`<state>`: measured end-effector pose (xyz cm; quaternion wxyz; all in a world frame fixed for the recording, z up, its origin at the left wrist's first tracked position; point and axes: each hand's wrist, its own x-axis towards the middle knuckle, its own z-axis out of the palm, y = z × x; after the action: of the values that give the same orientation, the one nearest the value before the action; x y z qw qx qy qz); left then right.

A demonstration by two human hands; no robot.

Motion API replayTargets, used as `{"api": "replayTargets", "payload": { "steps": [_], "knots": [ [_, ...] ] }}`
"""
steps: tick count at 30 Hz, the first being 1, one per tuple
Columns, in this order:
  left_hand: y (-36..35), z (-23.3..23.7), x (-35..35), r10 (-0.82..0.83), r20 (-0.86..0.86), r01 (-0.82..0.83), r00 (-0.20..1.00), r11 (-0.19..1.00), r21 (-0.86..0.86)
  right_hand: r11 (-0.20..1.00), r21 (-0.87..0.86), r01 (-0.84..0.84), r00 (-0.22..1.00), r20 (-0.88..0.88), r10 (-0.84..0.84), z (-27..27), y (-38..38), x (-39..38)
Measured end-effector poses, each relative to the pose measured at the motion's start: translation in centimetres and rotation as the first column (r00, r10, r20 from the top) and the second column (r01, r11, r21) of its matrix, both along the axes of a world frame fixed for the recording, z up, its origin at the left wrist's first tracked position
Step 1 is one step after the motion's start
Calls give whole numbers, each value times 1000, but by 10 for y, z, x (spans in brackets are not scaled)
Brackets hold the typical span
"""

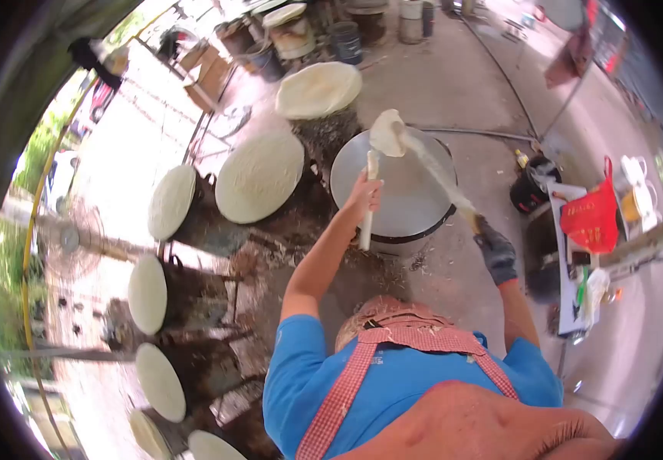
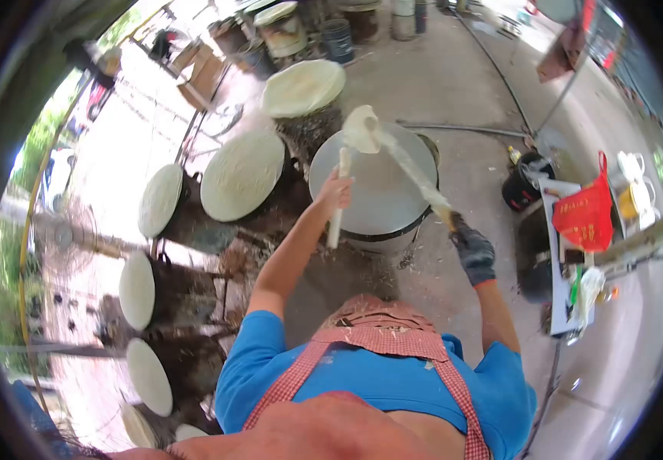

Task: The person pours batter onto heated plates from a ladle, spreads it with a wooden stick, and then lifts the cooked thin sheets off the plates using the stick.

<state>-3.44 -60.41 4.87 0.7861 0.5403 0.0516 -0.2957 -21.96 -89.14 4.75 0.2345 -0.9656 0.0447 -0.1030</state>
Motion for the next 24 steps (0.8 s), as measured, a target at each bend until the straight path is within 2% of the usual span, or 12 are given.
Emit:
{"api": "replayTargets", "payload": {
  "steps": [4,6,9,11,13,14,15,17,18,20,22,24],
  "knots": [
    [-44,-87,69,-84,-50,82,995,996,-38,971,-198,134,973,-158,-167,-49,41,38],
    [-45,-125,88,-78,502,-343,861,641,687,978,-114,176,968,-163,-193,-62,39,35],
    [-9,-86,69,-412,595,-471,690,367,802,973,153,172,984,-65,-164,-88,29,46],
    [-2,-82,74,-439,608,-485,662,368,793,164,959,232,916,-159,-368,-105,45,66],
    [-1,-79,75,-476,606,-498,637,346,795,256,865,433,866,-320,-383,-101,60,87],
    [-7,-72,83,-364,707,-536,606,470,701,738,502,450,893,-229,-388,-109,57,97],
    [-2,-58,89,-250,789,-571,562,573,588,941,-39,337,929,-147,-339,-109,60,106],
    [16,-18,92,-154,853,-632,499,608,480,956,29,292,943,-177,-282,-119,42,119],
    [22,7,80,-39,891,-667,452,649,367,850,433,299,954,-132,-268,-148,34,126],
    [55,19,62,-21,800,-463,599,806,368,205,901,382,890,-299,-345,-117,75,137],
    [81,-3,29,-73,680,-349,729,816,461,875,295,384,892,129,-434,-211,93,185],
    [109,-36,-7,-129,461,-193,878,785,588,958,86,274,958,63,-279,-161,87,180]
  ]
}}
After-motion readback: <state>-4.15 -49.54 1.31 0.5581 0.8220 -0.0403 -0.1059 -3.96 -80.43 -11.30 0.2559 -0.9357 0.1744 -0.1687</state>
